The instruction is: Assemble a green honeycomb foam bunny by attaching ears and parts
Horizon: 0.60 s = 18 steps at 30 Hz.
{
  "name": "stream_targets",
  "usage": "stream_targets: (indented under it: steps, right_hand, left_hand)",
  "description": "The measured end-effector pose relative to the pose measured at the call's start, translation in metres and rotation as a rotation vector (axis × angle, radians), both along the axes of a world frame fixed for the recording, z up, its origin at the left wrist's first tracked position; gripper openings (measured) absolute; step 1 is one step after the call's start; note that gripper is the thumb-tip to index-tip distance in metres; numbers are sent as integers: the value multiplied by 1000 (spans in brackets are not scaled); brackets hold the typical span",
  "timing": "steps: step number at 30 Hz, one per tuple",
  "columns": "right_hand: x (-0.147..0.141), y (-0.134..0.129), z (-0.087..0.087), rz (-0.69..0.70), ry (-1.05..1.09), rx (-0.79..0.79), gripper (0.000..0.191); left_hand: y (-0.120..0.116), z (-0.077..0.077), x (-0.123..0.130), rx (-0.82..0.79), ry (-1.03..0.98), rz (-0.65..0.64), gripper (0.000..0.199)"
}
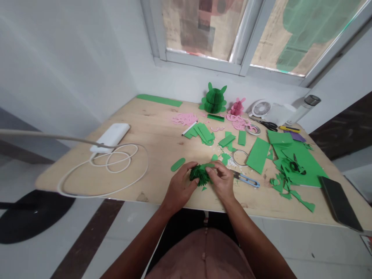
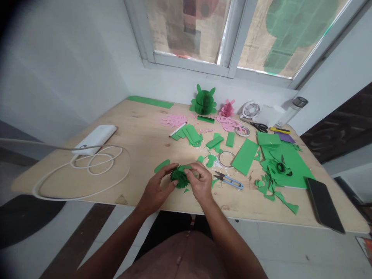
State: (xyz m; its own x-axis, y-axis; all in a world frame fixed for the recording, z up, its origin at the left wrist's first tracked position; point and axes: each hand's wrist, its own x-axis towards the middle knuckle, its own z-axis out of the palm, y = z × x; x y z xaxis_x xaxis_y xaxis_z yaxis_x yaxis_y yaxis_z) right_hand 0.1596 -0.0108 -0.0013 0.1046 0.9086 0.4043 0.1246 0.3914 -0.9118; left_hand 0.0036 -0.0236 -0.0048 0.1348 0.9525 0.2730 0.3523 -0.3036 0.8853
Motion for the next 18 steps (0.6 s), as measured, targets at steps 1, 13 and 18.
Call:
stream_targets:
  steps: [1,13,18]
  right_hand:
    - [0,0,-1,2,-1,0,8]
    - [3,-3,3,-17,-105,41,9]
    - [3,-3,5,-5,-145,61,7]
  left_hand:
    - [0,0,0,-1,1,0,37]
    - [1,-2,0,-1,6,1,38]
    - [2,-2,0,11,11,-11,38]
